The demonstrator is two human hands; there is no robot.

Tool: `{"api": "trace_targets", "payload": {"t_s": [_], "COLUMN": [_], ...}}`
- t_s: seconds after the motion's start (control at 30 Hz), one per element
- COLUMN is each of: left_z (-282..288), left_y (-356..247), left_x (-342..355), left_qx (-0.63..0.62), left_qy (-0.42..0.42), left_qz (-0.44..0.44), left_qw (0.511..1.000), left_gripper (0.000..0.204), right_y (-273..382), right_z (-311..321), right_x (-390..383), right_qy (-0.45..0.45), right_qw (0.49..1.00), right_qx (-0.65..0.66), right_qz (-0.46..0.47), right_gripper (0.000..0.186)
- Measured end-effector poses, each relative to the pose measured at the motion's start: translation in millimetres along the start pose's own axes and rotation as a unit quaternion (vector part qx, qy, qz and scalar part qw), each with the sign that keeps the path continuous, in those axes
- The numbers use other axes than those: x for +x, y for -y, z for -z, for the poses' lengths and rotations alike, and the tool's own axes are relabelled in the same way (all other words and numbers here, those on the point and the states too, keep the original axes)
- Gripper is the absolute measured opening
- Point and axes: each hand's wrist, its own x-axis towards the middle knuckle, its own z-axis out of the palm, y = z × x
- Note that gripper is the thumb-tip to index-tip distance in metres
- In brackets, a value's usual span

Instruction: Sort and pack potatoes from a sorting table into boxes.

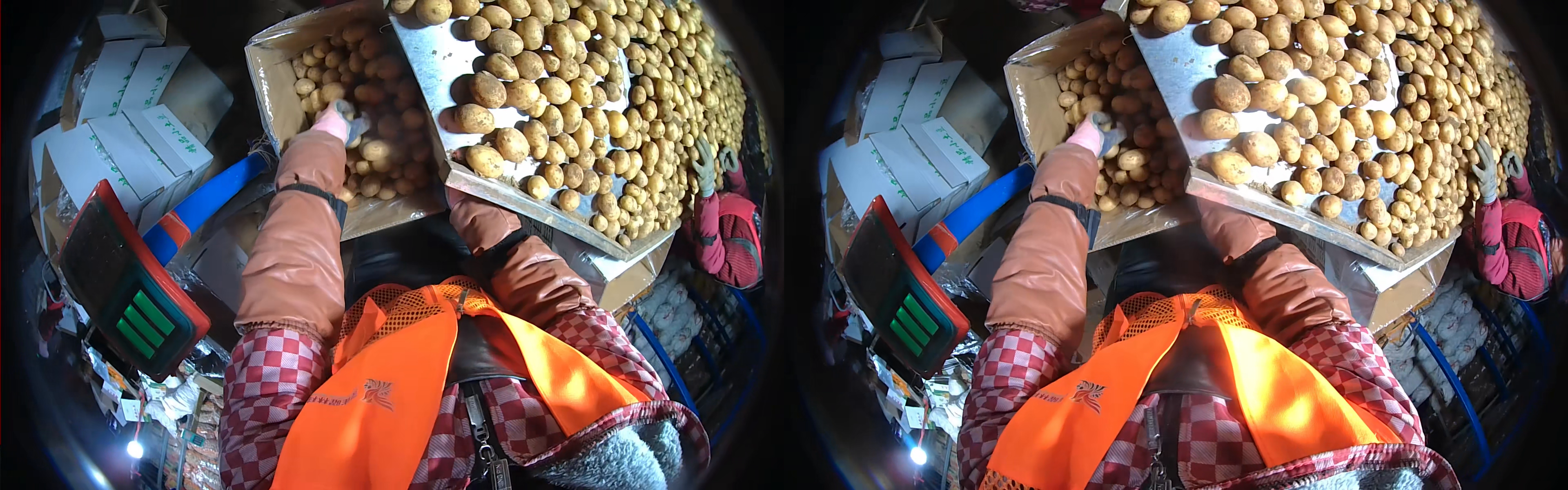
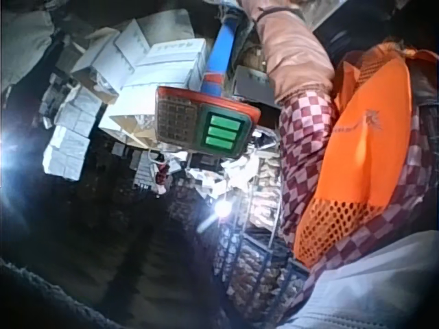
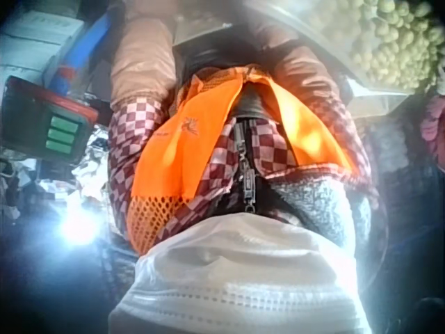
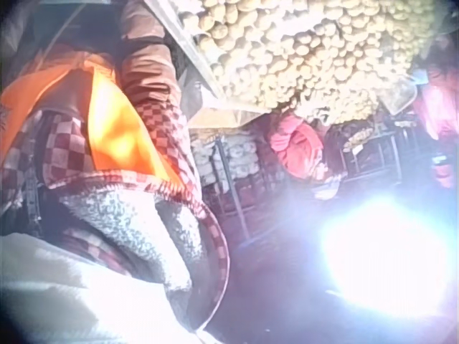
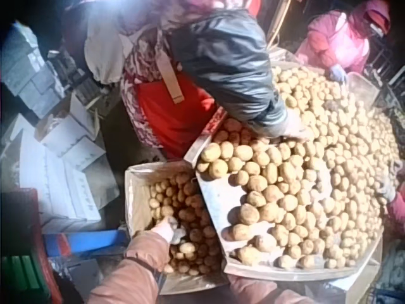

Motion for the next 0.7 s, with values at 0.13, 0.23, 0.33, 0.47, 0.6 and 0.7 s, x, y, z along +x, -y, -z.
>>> {"api": "trace_targets", "payload": {"t_s": [0.13,0.23,0.33,0.47,0.6,0.7], "left_z": [2,-2,0,21,43,29], "left_y": [11,-2,-18,-31,-29,-19], "left_x": [-27,-29,-37,-49,7,68], "left_qx": [-0.058,0.164,0.084,0.041,-0.052,-0.201], "left_qy": [-0.030,0.023,-0.018,-0.143,-0.081,0.044], "left_qz": [-0.023,0.043,0.063,0.113,-0.006,0.001], "left_qw": [0.998,0.985,0.994,0.982,0.995,0.979], "left_gripper": [0.055,0.056,0.054,0.053,0.045,0.045], "right_y": [1,2,3,1,-1,-3], "right_z": [-2,-4,-6,-5,-5,-6], "right_x": [1,4,6,5,7,7], "right_qy": [0.000,0.002,0.001,0.005,0.003,0.004], "right_qw": [1.000,1.000,1.000,1.000,1.000,1.000], "right_qx": [0.004,0.008,0.008,0.014,0.019,0.023], "right_qz": [-0.004,-0.004,-0.001,-0.006,-0.010,-0.011], "right_gripper": [0.021,0.021,0.021,0.021,0.020,0.020]}}
